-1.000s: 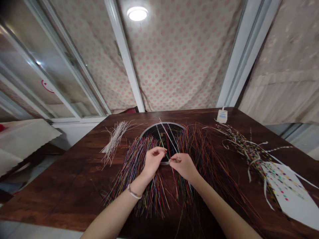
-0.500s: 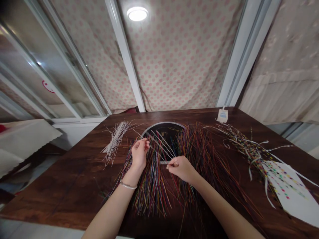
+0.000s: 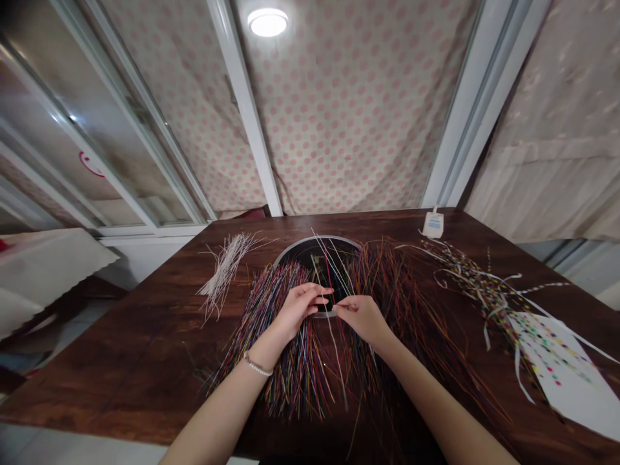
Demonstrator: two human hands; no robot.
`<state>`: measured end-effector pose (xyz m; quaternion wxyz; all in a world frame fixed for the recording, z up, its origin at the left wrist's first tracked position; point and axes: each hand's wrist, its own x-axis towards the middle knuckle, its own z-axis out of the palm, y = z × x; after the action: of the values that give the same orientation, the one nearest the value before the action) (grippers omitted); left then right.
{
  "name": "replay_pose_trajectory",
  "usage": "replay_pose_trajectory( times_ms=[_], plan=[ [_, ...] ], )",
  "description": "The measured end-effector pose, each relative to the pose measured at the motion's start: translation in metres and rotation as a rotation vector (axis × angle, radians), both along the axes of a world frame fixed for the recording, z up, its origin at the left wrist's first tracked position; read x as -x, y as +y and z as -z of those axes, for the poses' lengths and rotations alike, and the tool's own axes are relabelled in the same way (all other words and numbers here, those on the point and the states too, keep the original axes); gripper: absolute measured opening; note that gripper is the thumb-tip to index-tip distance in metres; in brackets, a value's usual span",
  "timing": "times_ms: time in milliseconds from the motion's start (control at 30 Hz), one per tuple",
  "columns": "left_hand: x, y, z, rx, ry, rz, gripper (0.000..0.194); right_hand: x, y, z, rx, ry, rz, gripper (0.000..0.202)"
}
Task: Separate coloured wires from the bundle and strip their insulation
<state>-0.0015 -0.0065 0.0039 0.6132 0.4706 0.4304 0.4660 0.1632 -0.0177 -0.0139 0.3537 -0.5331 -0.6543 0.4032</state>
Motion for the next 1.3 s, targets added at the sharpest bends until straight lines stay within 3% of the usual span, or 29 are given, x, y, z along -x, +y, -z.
replay_pose_trajectory(
  times_ms=[67, 200, 300, 467, 700, 833, 933, 1067, 1200, 1300],
  plan=[
    [-0.002, -0.002, -0.001, 0.026, -0.005, 0.052, 0.020, 0.000, 0.000, 0.001, -0.013, -0.026, 0.006, 0.027],
    [-0.005, -0.002, -0.002, 0.046, 0.020, -0.094, 0.017, 0.001, -0.001, 0.001, -0.046, -0.038, 0.089, 0.024],
    [-0.007, -0.003, -0.003, 0.036, -0.018, -0.146, 0.016, 0.004, -0.003, -0.006, 0.035, 0.081, 0.109, 0.027],
    [-0.012, -0.008, -0.005, 0.009, -0.043, -0.181, 0.019, 0.011, -0.009, -0.020, 0.276, 0.302, -0.016, 0.039],
    [-0.016, -0.013, -0.006, -0.032, -0.173, -0.106, 0.028, 0.010, -0.014, -0.023, 0.289, 0.345, -0.197, 0.034],
    [-0.018, -0.010, -0.004, -0.036, -0.161, -0.090, 0.033, -0.001, -0.009, -0.029, 0.360, 0.501, -0.118, 0.034],
    [-0.021, -0.009, 0.003, -0.085, -0.044, -0.038, 0.028, -0.011, -0.004, -0.033, 0.353, 0.590, -0.011, 0.034],
    [-0.024, -0.013, 0.009, -0.325, 0.252, 0.094, 0.019, -0.023, 0.005, -0.025, 0.339, 0.385, 0.106, 0.024],
    [-0.023, -0.024, 0.006, -0.657, 0.522, 0.215, 0.027, -0.030, 0.014, -0.009, 0.090, -0.053, 0.175, 0.016],
    [-0.023, -0.031, 0.004, -0.825, 0.715, 0.279, 0.030, -0.033, 0.017, -0.002, -0.006, -0.273, 0.170, 0.014]
  ],
)
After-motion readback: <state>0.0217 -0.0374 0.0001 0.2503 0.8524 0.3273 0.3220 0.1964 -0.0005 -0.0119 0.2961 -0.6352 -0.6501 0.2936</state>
